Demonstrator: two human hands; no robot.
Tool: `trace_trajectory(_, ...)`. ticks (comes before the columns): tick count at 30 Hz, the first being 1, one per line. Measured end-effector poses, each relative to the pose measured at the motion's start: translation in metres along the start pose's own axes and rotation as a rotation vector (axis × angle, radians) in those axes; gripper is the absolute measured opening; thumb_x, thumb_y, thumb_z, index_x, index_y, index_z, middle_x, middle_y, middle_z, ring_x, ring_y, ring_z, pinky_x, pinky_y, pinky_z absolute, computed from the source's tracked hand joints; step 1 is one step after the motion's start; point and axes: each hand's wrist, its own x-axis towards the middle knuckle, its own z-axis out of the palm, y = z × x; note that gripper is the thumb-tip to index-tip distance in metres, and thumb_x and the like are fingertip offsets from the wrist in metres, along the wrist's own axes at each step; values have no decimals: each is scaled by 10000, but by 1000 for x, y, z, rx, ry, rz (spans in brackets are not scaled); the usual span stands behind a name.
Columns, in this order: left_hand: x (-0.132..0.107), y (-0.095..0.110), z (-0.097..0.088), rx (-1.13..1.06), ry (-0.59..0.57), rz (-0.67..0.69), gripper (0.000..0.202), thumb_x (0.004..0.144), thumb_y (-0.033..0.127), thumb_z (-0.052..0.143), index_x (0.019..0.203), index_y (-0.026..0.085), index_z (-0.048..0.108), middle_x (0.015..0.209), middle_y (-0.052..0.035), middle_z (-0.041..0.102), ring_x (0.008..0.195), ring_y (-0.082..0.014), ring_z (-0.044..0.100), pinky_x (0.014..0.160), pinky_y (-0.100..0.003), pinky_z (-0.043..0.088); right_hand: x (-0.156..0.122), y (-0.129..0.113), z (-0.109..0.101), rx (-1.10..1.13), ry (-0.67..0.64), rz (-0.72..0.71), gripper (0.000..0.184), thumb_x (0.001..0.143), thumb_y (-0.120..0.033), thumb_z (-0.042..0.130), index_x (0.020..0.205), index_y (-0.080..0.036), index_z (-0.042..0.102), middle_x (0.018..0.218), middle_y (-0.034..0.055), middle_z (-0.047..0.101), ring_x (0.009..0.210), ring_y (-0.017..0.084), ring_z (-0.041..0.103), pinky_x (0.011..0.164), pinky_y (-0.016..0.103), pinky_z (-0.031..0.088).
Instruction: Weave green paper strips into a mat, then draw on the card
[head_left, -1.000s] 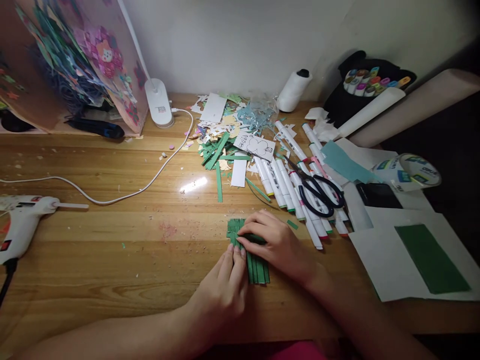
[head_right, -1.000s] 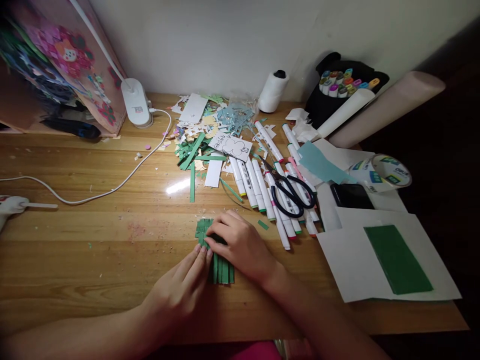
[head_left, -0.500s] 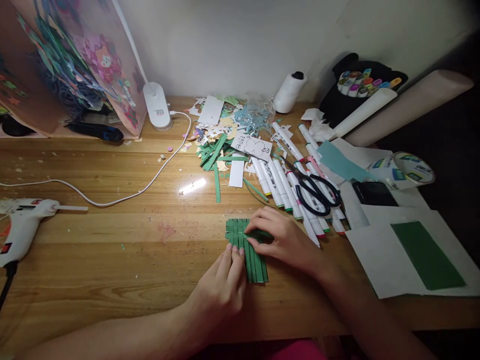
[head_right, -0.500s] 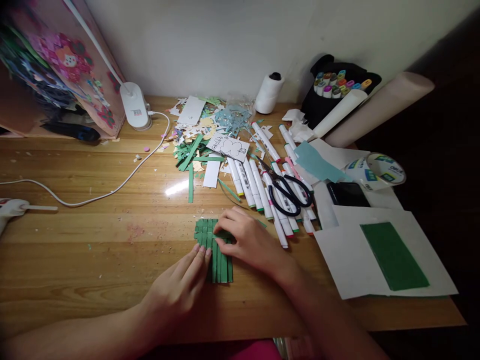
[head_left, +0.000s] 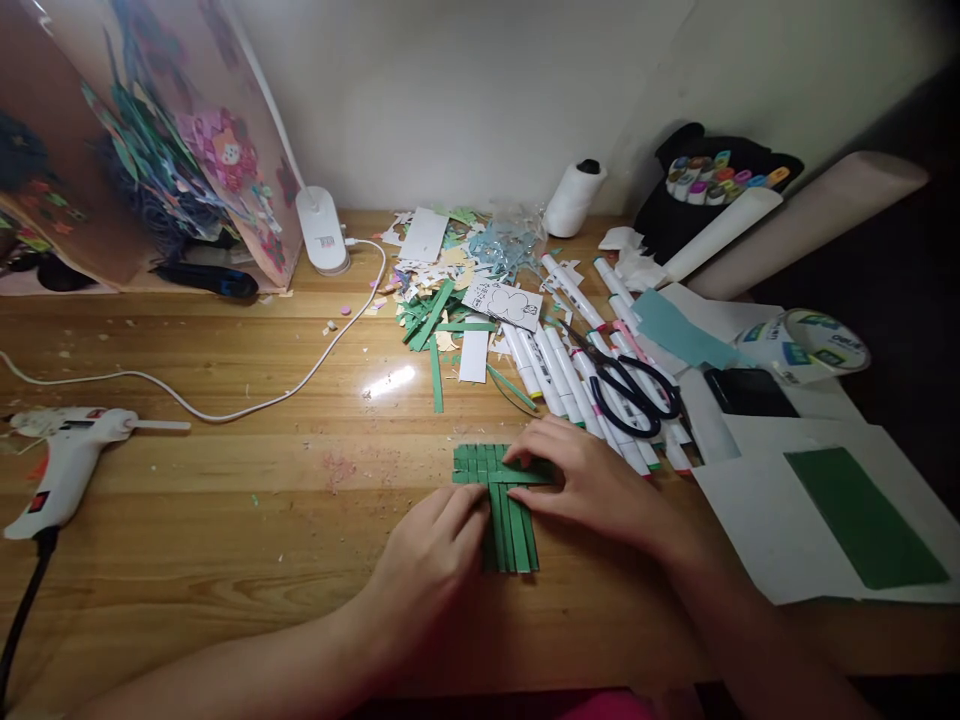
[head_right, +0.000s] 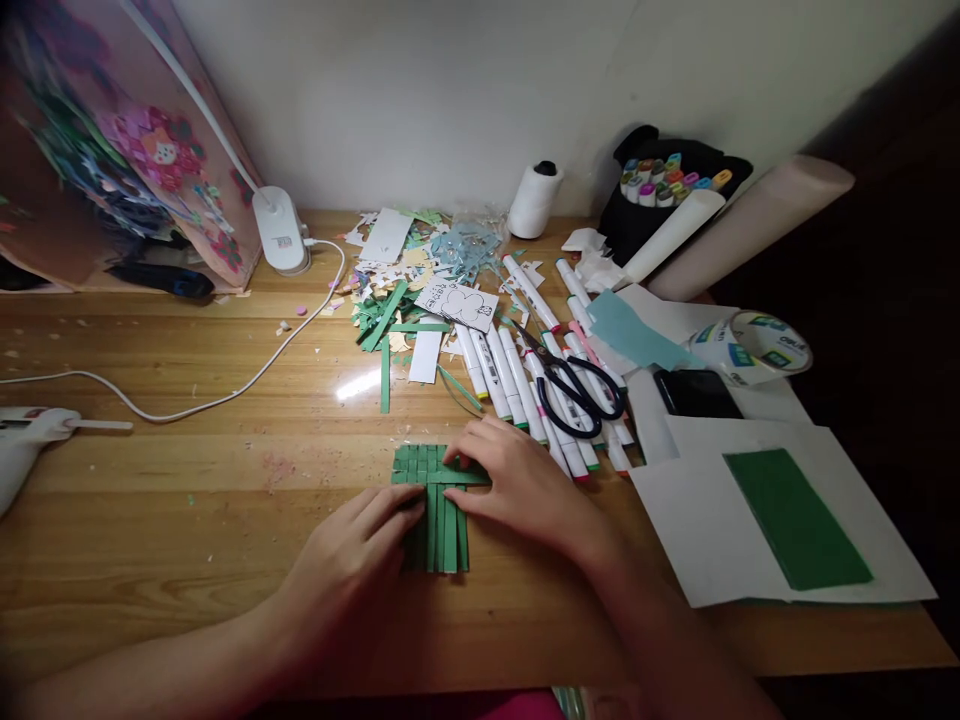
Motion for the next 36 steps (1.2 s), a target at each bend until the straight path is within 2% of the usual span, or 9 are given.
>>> trace_trajectory(4, 9, -4, -9, -225, -91, -177, 304, 817, 8, 343, 964, 131, 578, 936, -93, 634, 824, -203, 601, 709, -337, 542, 2, -2, 0, -11, -16, -7, 130, 772, -179, 693, 876, -199, 618, 849, 14, 636, 838, 184, 561, 737, 293, 426)
trace_trajectory(8, 23, -2, -5, -219, -178, -294, 254, 819, 53, 399, 996, 148, 553, 872, -68, 592, 775, -209, 580, 682, -347, 517, 2, -4, 1, -10, -26, 4, 108, 775, -183, 682, 860, -205, 619, 796, -1, 620, 791, 171, 551, 707, 281, 413)
trace_trajectory(13, 33, -5, 9, -196, -143, -351, 91, 859, 112, 460, 897, 158, 528, 855, -56, 577, 758, -200, 570, 663, -331, 503, 1, -1, 2, -20, -8, 31, 122, 759, -165, 676, 806, -201, 569, 835, -4, 606, 827, 168, 547, 717, 278, 413)
trace_trajectory(20, 27, -10, 15, -246, -90, -339, 45, 888, 151, 495, 919, 170, 521, 865, -46, 567, 787, -195, 562, 678, -317, 493, 2, -1, 3, -68, -13, 17, 131, 768, -188, 664, 757, -201, 534, 823, 3, 575, 825, 176, 519, 746, 297, 416)
trace_trajectory(25, 27, -10, 17, -238, -60, -308, 38, 899, 156, 487, 888, 169, 522, 811, -35, 554, 741, -186, 553, 633, -293, 477, 2, -4, -3, 5, -46, -47, 75, 803, -204, 639, 826, -197, 568, 870, 20, 598, 883, 185, 521, 796, 312, 422)
trace_trajectory(29, 28, -12, 18, -243, -7, -301, 117, 925, 172, 433, 835, 182, 508, 764, -19, 544, 694, -168, 539, 611, -274, 461, 2, -7, -6, 93, -95, -142, 181, 758, -187, 658, 922, -201, 583, 938, 32, 611, 921, 190, 526, 851, 323, 429)
trace_trajectory(36, 27, -13, 17, -289, -1, -306, 105, 896, 137, 420, 866, 189, 506, 766, -21, 555, 691, -161, 536, 610, -271, 450, 2, -3, 3, 75, -52, -50, 314, 687, -163, 708, 942, -203, 527, 968, 38, 571, 954, 214, 496, 839, 341, 424)
